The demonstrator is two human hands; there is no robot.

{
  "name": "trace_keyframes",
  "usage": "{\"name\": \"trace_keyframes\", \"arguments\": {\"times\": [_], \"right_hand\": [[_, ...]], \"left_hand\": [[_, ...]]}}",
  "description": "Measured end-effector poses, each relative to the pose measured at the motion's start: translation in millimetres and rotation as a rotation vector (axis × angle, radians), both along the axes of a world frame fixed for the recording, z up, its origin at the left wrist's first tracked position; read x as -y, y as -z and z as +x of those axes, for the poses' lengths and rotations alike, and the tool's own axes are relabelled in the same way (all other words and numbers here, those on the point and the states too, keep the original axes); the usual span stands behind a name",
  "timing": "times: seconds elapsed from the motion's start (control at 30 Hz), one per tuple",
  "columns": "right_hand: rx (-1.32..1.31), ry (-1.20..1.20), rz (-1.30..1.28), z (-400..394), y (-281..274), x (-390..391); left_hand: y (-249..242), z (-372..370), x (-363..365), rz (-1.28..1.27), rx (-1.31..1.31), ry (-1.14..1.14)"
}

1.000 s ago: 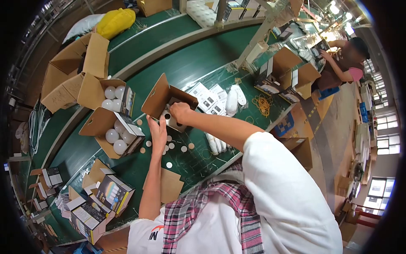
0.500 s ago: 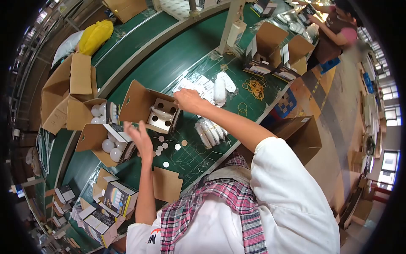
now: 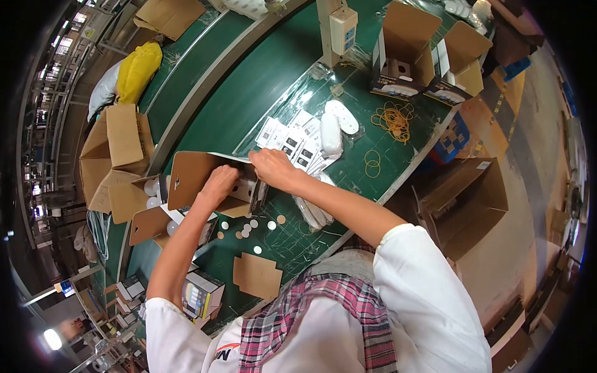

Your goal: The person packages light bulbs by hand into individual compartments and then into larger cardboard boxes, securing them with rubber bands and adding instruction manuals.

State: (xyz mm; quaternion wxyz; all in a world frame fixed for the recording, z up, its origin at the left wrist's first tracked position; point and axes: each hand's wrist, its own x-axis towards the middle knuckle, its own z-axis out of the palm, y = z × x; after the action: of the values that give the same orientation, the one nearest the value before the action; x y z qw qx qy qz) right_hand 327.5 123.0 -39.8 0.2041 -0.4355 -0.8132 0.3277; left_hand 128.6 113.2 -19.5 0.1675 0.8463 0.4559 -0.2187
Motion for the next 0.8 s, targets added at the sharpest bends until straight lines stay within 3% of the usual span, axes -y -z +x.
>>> {"name": "trace_keyframes", "arguments": {"times": [0.13,0.23,0.43,0.53,0.57,0.67,0.8], "right_hand": [[-0.035,-0.002,0.019,1.0,1.6,1.9],[-0.028,-0.007,0.014,0.9,-3.6,0.4],[-0.009,-0.008,-0.049,-2.3,-6.1,-0.6],[0.004,-0.042,-0.015,-7.9,-2.3,5.0],[-0.012,-0.036,0.007,-8.1,-2.1,7.7],[-0.009,-0.024,0.031,-9.6,-4.4,6.6],[-0.006,-0.046,0.074,-11.1,-0.8,8.3]], "left_hand": [[17.8,-1.1,-10.2,-0.050,0.028,0.157],[27.7,-4.1,-16.1,-0.055,0.154,0.145],[12.5,7.3,-26.7,-0.237,-0.040,0.157],[16.6,0.7,-11.3,-0.097,0.174,0.158],[8.7,-1.5,-0.8,-0.120,0.157,0.013],[28.3,-10.5,22.8,-0.053,0.059,0.080],[16.2,-8.7,23.5,-0.067,0.123,0.023]]}}
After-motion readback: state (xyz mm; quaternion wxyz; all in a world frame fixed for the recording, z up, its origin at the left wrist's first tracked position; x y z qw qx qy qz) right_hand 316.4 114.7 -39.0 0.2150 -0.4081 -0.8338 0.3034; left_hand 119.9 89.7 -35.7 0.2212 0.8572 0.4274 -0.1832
